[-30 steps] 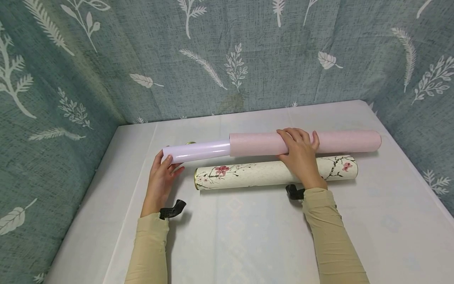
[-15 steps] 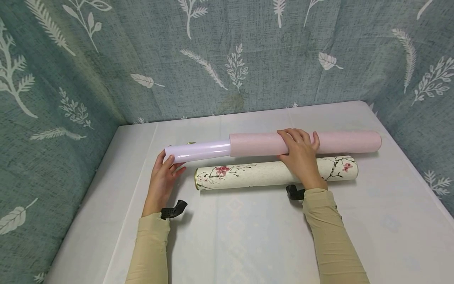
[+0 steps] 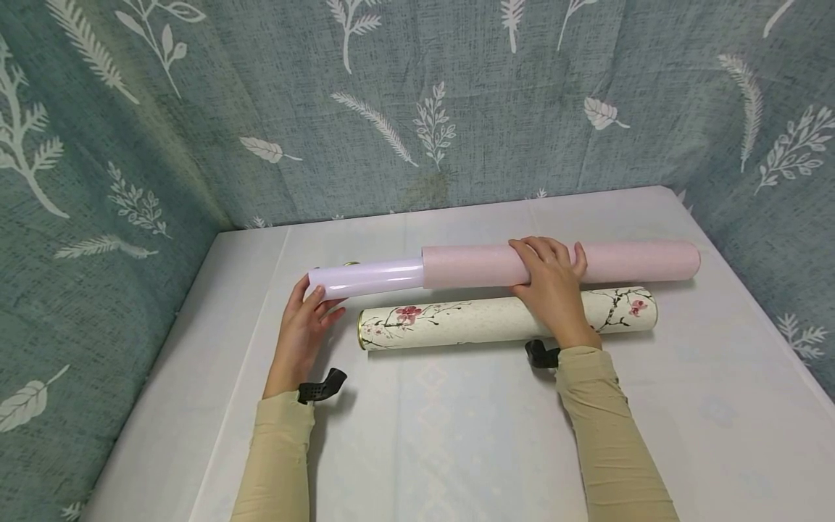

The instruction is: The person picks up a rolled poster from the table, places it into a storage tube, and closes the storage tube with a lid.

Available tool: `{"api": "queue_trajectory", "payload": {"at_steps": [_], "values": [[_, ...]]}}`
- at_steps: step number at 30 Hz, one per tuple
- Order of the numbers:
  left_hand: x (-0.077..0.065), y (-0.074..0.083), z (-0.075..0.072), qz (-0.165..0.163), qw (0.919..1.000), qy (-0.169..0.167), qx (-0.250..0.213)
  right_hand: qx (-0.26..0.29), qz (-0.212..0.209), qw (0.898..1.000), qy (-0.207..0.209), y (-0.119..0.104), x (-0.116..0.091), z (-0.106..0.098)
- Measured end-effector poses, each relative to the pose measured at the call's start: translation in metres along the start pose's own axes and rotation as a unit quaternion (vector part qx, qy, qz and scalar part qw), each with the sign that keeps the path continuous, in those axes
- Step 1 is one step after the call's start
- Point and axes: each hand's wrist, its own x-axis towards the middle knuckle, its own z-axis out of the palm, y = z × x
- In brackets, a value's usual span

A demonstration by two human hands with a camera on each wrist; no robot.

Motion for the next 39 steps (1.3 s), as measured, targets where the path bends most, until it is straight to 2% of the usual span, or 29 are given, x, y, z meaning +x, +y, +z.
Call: {"api": "queue_trajectory", "payload": {"at_steps": [39], "values": [[-0.0043, 0.0017, 0.0092, 0.000, 0.9994, -0.033, 0.007, -0.002, -0.006, 1.000, 0.008, 0.0001, 0.0002, 0.0008]]}}
